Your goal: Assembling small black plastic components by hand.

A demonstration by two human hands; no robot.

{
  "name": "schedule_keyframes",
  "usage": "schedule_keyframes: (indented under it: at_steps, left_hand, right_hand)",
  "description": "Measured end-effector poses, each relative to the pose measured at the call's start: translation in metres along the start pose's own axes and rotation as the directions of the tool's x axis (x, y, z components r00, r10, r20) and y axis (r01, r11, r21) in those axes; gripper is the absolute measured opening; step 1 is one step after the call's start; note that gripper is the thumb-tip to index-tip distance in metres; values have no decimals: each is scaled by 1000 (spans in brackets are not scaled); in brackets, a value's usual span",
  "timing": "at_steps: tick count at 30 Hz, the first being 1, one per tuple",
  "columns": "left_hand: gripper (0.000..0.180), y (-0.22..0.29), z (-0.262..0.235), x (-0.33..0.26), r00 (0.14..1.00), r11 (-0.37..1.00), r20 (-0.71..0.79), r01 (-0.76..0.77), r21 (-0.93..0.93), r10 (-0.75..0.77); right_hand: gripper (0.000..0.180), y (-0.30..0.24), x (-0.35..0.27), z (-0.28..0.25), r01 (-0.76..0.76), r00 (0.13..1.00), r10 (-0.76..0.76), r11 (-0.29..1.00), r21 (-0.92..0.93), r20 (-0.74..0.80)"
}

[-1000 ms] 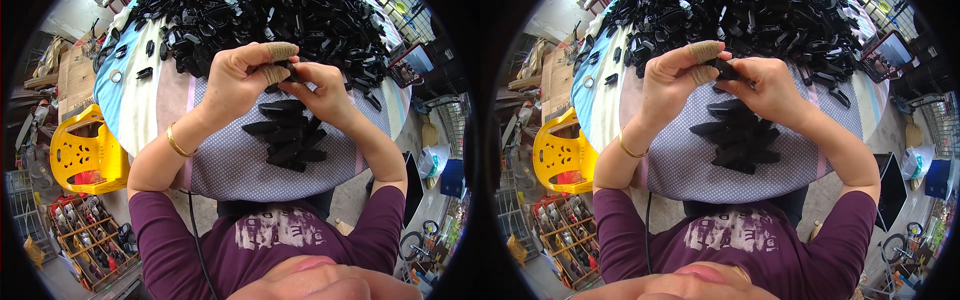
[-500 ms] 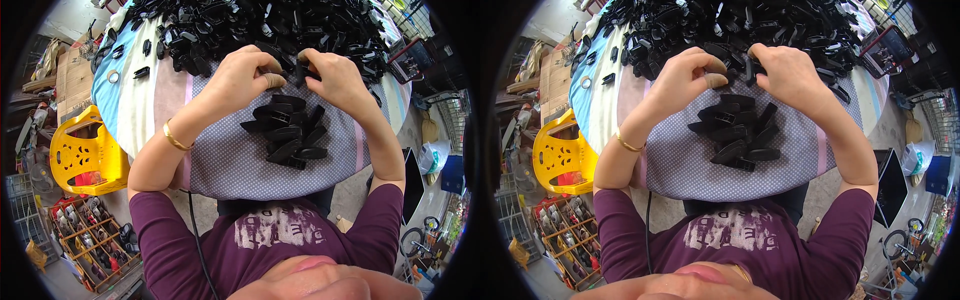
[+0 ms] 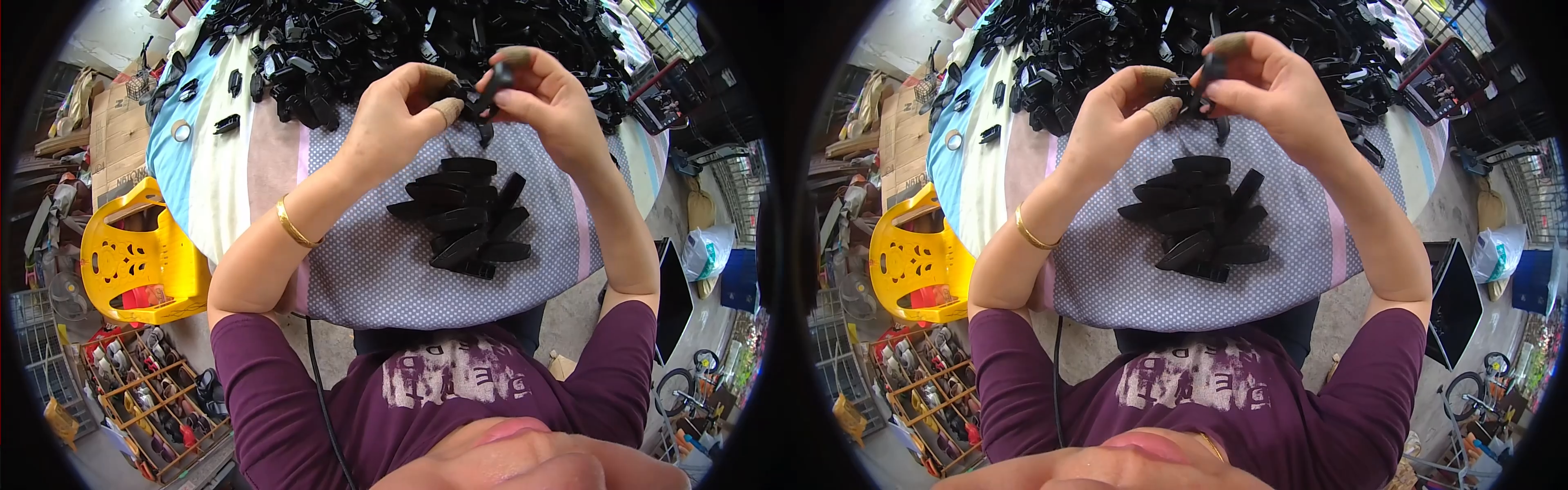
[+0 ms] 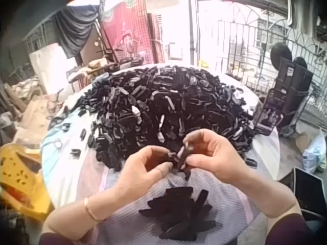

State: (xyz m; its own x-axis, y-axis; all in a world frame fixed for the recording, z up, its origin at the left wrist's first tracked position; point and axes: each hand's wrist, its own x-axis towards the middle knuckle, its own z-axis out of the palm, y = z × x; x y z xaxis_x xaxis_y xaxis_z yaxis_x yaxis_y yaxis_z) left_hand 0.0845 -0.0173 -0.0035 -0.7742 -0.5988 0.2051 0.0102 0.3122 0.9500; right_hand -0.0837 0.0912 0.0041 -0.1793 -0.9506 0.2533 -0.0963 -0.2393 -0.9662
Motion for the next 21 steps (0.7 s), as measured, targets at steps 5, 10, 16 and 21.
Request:
schedule_keyframes:
  at_steps: [5,10,16,21]
  left_hand:
    - [33,9,0,-3,996,978,48,81,-194,-73]
    - [33,6,6,-7,999,968,-31,8,-249,-16]
    - [33,6,3,-6,995,964,-89,12,-264,-37]
    - [31,3,-1,-6,996,954,-81,-1,-300,-24]
  right_hand:
    - [32,-2,3,0,42,993,0,933,357,-117]
    - [34,10,1,3,-161,969,224,892,423,-104]
    - [23,4,-1,14,-257,951,310,792,554,-1]
    - [27,0,-3,16,-263,962,274,931,251,-8]
